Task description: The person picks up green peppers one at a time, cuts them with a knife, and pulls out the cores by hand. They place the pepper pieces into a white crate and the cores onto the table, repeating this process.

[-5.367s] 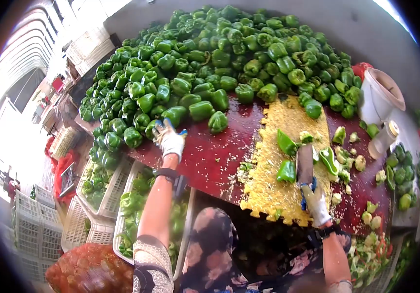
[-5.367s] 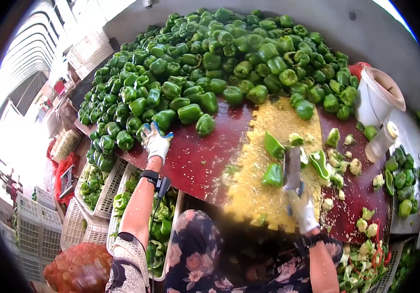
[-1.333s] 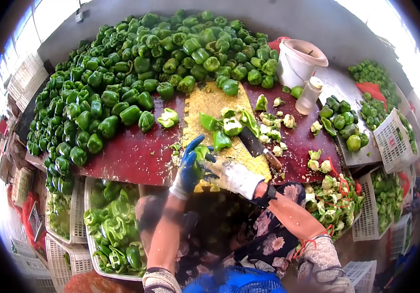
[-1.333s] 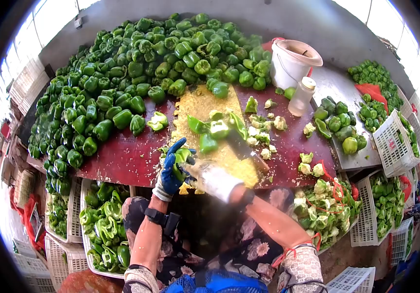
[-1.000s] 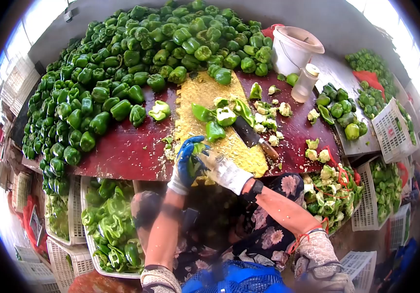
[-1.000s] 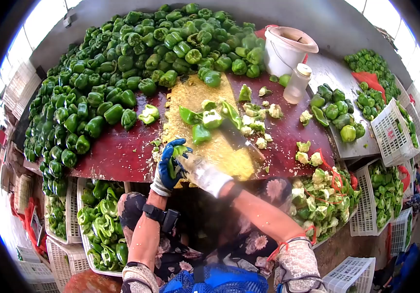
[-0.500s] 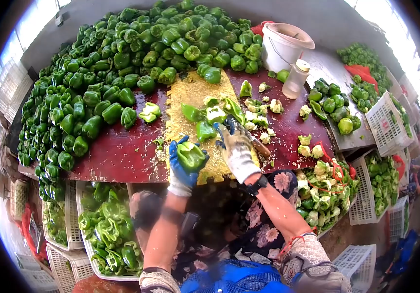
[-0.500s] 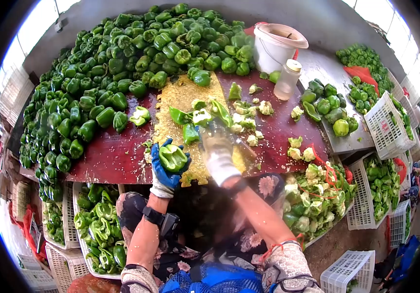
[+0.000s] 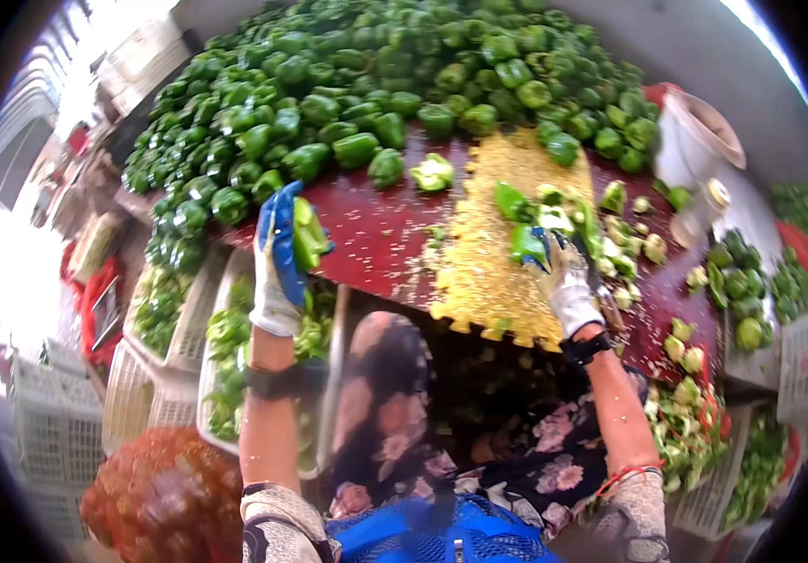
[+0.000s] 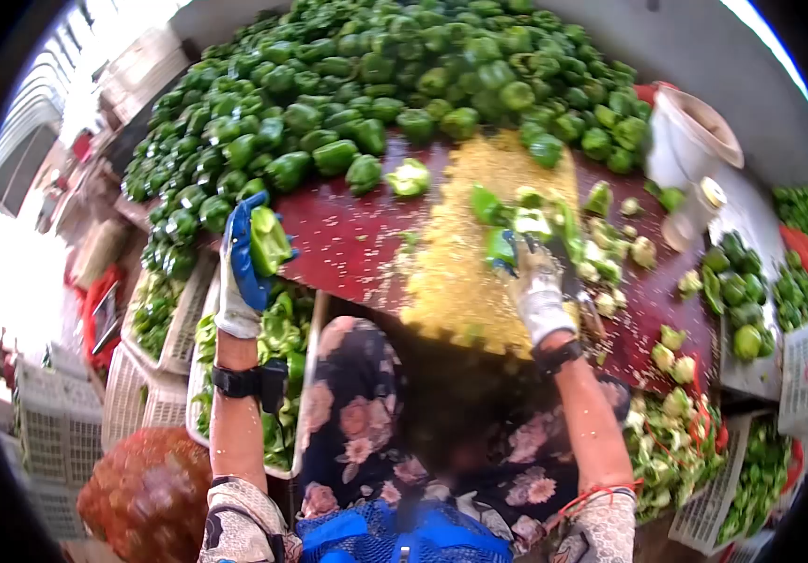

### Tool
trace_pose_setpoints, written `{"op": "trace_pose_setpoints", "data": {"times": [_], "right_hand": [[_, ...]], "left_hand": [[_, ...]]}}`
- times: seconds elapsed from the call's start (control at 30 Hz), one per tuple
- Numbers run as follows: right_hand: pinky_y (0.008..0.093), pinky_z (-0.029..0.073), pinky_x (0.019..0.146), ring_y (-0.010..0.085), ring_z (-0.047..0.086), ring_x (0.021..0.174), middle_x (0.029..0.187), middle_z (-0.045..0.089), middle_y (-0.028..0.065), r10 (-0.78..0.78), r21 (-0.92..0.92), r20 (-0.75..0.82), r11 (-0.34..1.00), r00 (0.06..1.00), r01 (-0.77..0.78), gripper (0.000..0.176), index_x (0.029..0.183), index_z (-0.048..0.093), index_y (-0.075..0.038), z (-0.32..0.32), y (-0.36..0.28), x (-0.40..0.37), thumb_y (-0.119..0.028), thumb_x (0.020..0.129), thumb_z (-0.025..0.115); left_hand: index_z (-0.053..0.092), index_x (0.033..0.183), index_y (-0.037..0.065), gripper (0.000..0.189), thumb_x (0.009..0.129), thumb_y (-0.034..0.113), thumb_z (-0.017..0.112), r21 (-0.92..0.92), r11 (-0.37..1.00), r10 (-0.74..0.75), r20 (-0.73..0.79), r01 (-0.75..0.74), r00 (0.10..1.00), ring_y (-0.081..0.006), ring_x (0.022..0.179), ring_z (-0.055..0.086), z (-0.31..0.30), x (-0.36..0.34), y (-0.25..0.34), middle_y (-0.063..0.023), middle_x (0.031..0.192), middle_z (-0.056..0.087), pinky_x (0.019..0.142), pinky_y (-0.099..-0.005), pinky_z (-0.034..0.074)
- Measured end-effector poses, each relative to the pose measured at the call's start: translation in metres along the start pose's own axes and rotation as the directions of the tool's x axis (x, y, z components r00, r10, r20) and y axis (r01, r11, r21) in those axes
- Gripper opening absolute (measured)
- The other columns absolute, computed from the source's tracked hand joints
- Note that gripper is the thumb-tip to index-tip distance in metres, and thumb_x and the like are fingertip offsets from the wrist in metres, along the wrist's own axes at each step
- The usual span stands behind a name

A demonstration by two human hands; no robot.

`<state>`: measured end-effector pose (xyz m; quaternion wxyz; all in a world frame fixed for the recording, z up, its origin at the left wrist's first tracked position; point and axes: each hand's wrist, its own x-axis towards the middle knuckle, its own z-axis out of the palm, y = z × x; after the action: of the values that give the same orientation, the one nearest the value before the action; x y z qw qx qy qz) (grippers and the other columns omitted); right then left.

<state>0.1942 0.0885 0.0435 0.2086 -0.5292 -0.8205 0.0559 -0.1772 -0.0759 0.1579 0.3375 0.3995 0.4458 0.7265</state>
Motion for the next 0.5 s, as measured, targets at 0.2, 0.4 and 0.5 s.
{"op": "trace_pose_setpoints", "data": {"times": [0.2, 0.4, 0.5], "right_hand": [[0.0493, 0.05, 0.089, 0.0384, 0.062, 0.104, 0.119, 0.061, 0.0227, 0.065, -0.307, 0.217, 0.952, 0.974, 0.005, 0.063, 0.139, 0.049, -0.016, -0.003, -0.048, 0.03, -0.048, 0.087, 0.065], [0.0474, 0.047, 0.097, 0.0377, 0.061, 0.108, 0.112, 0.066, 0.0209, 0.072, -0.258, 0.222, 0.966, 0.972, -0.012, 0.065, 0.138, 0.049, -0.019, 0.005, -0.029, 0.044, -0.044, 0.083, 0.069], [0.0392, 0.051, 0.091, 0.031, 0.064, 0.102, 0.113, 0.066, 0.0166, 0.173, 0.381, 0.121, 0.901, 0.977, -0.207, 0.06, 0.136, 0.05, -0.011, 0.011, 0.002, 0.045, -0.034, 0.084, 0.071]], "left_hand": [[0.055, 0.125, 0.008, 0.04, 0.093, 0.026, 0.067, 0.514, 0.851, 0.139, -0.419, 0.109, 0.897, -0.0115, 0.092, 0.054, -0.188, -0.022, -0.048, -0.0029, 0.112, 0.058, 0.076, -0.0249, 0.045], [0.048, 0.14, 0.007, 0.048, 0.097, 0.026, 0.06, 0.78, 0.536, 0.184, -0.481, 0.323, 0.857, -0.0177, 0.115, 0.051, -0.237, -0.057, -0.124, -0.0106, 0.136, 0.048, 0.087, -0.028, 0.049], [0.048, 0.138, 0.01, 0.044, 0.096, 0.016, 0.062, 0.209, 0.978, 0.1, -0.518, 0.012, 0.849, -0.0128, 0.112, 0.053, -0.166, -0.053, -0.089, -0.003, 0.137, 0.05, 0.09, -0.0235, 0.045]]}}
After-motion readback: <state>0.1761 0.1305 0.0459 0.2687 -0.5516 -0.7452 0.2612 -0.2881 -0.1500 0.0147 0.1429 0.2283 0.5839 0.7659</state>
